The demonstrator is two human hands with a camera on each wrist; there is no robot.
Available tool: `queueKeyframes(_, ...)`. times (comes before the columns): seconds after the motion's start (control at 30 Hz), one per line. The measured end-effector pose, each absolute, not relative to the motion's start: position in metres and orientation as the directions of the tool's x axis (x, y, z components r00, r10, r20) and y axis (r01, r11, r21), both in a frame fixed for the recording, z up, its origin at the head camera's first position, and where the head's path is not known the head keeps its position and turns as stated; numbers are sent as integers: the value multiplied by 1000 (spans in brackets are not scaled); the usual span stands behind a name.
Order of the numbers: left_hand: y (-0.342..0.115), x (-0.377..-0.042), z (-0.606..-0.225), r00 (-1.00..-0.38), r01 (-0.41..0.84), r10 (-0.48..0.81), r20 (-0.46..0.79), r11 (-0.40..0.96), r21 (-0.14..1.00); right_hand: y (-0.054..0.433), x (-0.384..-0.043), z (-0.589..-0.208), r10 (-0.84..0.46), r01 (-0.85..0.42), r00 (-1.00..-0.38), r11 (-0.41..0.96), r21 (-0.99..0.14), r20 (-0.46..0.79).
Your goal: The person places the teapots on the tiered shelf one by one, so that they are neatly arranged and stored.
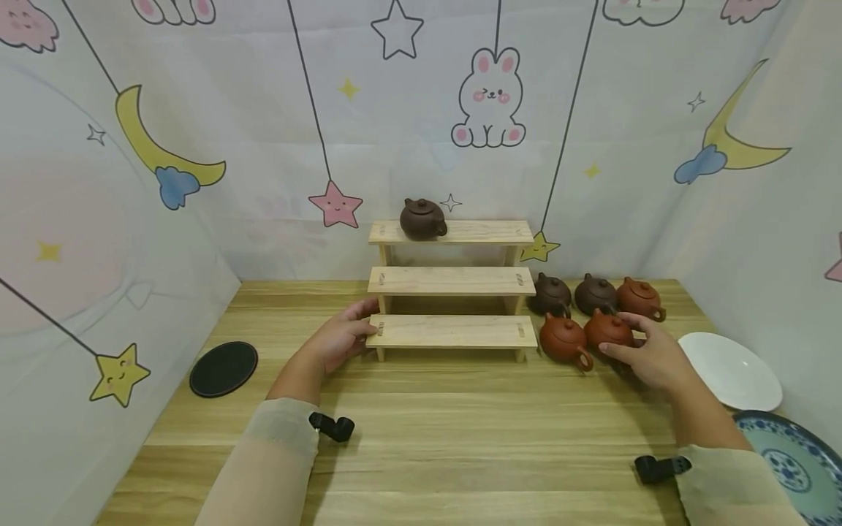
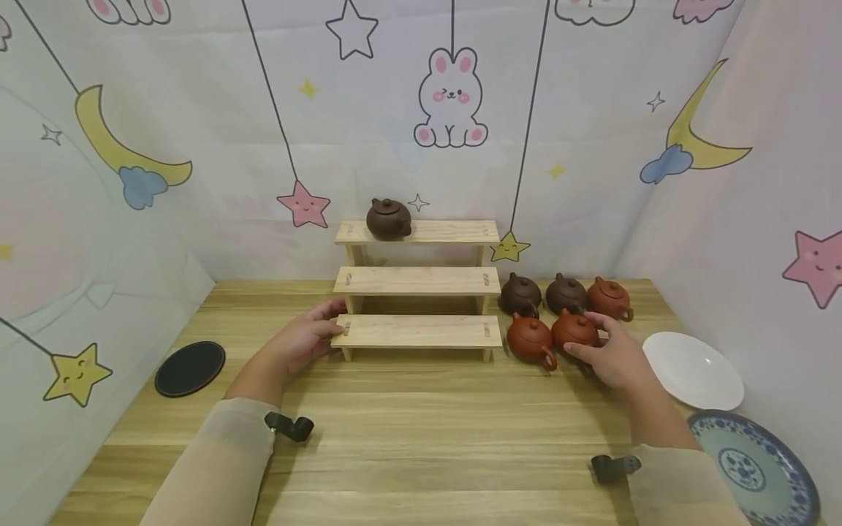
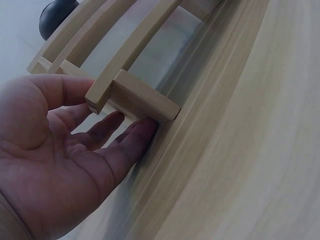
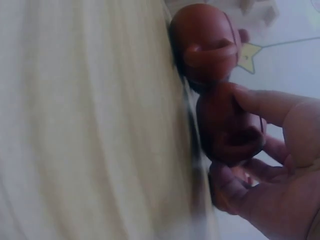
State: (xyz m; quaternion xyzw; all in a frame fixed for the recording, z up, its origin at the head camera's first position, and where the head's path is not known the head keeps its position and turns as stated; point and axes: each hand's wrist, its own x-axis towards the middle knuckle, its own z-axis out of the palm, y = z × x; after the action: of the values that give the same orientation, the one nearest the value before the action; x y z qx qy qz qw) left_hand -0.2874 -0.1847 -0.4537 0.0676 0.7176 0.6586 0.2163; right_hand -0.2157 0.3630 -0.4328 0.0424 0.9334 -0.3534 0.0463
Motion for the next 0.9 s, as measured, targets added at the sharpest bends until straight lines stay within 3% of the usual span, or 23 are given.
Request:
queueKeyframes(0.4,-183,-289,-455,-898,-186,383,-217,117,976,330,-205,-391,68,73,-997,640,-765,-39)
queueKeyframes(0.9,-184,-289,-456,-900,-183,379,-215,119,976,257,-230,-332,-105,-45,-994,547,-836,-15)
